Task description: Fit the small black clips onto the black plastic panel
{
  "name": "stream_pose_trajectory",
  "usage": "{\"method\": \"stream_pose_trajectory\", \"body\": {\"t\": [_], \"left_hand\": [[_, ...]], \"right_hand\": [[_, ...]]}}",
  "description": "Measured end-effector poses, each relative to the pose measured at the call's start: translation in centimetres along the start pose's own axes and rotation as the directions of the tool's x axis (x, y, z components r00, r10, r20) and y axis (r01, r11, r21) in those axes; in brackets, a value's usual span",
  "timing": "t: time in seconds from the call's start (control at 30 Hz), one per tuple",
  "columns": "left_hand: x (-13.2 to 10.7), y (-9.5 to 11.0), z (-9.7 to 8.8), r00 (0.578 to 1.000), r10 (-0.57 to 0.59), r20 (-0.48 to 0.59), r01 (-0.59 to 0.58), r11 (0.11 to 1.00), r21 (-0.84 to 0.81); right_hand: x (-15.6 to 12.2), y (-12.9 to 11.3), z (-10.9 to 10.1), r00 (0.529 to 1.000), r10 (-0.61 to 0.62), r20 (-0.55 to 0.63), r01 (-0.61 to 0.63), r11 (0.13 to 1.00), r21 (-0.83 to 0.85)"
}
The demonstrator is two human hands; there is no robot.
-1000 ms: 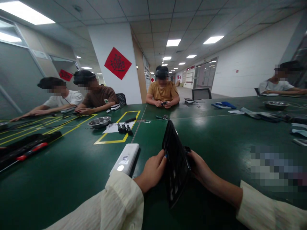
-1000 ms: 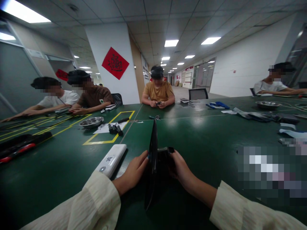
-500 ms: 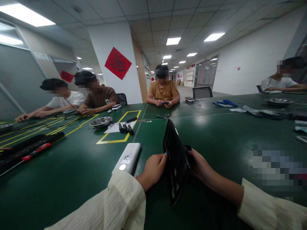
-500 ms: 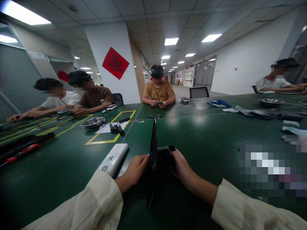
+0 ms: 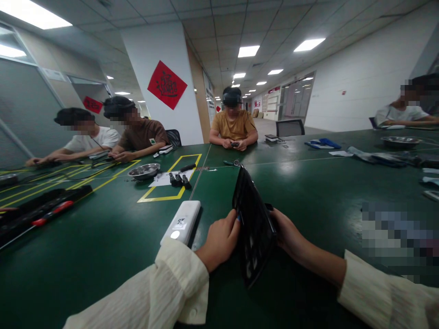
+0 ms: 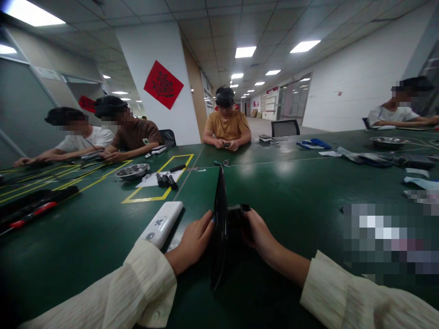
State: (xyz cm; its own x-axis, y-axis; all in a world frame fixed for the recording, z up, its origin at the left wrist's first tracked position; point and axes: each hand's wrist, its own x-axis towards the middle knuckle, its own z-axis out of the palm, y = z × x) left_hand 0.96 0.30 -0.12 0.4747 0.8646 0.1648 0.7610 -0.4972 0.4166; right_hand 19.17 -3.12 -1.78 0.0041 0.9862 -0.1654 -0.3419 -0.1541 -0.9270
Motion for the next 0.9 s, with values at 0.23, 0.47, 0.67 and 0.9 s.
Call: {"method": "stream_pose_trajectory", "body": {"t": [0.23, 0.47, 0.67, 0.9], "left_hand": [[0.19, 0.04, -0.23, 0.999, -0.02, 0.043, 0.024, 0.995, -0.092], [0.19, 0.15, -0.36, 0.998, -0.002, 0.056, 0.01, 0.989, -0.145], [0.2, 0.08, -0.04, 1.0, -0.021, -0.005, 0.02, 0.988, -0.152], [-0.16, 0.18, -0.11, 1.0, -0.006, 0.02, 0.008, 0.997, -0.075]], "right_hand": [[-0.24, -0.23, 0.27, 1.0, -0.021, 0.001, 0.021, 1.0, 0.01], [0.02, 0.05, 0.21, 1.0, -0.011, 0.006, 0.011, 1.0, 0.013], [-0.14, 0.08, 0.09, 1.0, 0.012, 0.003, -0.012, 1.0, -0.021], [-0.12, -0.19, 0.34, 1.0, 0.007, -0.003, -0.007, 1.0, -0.007]]}}
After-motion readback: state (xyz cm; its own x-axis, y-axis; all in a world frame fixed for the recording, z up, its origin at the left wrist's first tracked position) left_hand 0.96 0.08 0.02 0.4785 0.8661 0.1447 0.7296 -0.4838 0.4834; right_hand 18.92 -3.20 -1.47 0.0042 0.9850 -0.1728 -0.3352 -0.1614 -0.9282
